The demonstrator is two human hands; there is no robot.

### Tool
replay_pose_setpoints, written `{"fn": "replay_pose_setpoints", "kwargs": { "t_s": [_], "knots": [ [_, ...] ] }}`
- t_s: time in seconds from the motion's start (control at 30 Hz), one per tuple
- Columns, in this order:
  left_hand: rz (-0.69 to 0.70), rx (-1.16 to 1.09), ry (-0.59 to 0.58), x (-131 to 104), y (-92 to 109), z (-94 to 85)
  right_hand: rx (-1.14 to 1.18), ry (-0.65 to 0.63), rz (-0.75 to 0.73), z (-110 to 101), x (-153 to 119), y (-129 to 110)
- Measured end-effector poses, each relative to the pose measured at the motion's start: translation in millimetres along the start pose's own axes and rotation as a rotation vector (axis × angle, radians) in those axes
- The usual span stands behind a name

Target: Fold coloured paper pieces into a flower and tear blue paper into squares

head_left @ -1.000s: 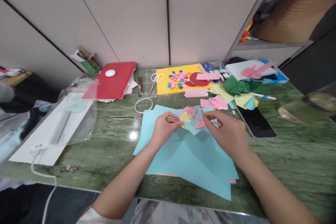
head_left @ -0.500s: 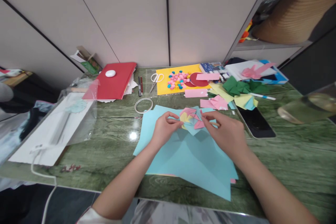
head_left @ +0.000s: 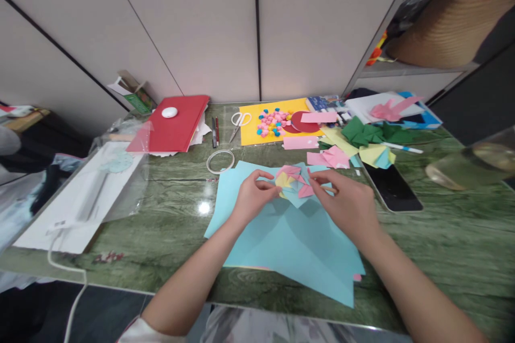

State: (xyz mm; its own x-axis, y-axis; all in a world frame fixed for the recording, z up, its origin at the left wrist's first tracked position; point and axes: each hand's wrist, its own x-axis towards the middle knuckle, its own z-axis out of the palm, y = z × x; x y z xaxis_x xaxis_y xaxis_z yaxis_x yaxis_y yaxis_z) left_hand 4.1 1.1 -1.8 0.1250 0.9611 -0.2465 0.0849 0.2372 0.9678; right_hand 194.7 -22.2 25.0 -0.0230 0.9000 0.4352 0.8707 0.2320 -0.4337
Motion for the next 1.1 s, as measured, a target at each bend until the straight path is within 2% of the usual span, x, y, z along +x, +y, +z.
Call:
{"fn": "replay_pose_setpoints", "kwargs": {
  "t_s": [0.1,0.17,0.23,0.3,0.4,0.47,0.67,0.8,0.93,1.1],
  "knots": [
    [0.018,0.038,-0.033,1.5,2.0,-3.8,-0.002,0.010,0.010,-1.6,1.1,0.8],
    [0.090,0.084,0.008,2.4,3.6,-6.7,0.012,-0.001,0.015,-2.2,1.5,0.9],
    [0.181,0.095,0.069,2.7,5.7,-8.4,0.052,-0.050,0.004,-2.0,1.3,-0.1],
    [0.232,0.061,0.081,1.8,7.7,-8.3,0.115,-0.131,-0.016,-1.0,0.2,-2.6],
    [0.221,-0.028,-0.002,-1.0,8.0,-4.8,0.201,-0.250,-0.026,1.4,-2.5,-8.5],
    [0.193,-0.059,-0.033,-2.7,5.9,-1.8,0.234,-0.282,-0.017,2.5,-3.9,-12.6],
    [0.169,-0.015,0.035,-3.7,1.4,-0.2,0.278,-0.349,0.092,-1.8,-3.0,-15.4],
    [0.197,0.031,0.012,-6.0,5.1,-0.1,0.254,-0.328,0.037,-0.9,-0.6,-8.7],
    [0.241,0.074,-0.025,-9.7,7.5,2.0,0.177,-0.373,-0.011,5.0,0.1,-4.9],
    [0.312,0.205,0.009,-12.8,8.1,3.3,0.104,-0.403,-0.028,6.3,-0.9,-6.9]
  ]
}}
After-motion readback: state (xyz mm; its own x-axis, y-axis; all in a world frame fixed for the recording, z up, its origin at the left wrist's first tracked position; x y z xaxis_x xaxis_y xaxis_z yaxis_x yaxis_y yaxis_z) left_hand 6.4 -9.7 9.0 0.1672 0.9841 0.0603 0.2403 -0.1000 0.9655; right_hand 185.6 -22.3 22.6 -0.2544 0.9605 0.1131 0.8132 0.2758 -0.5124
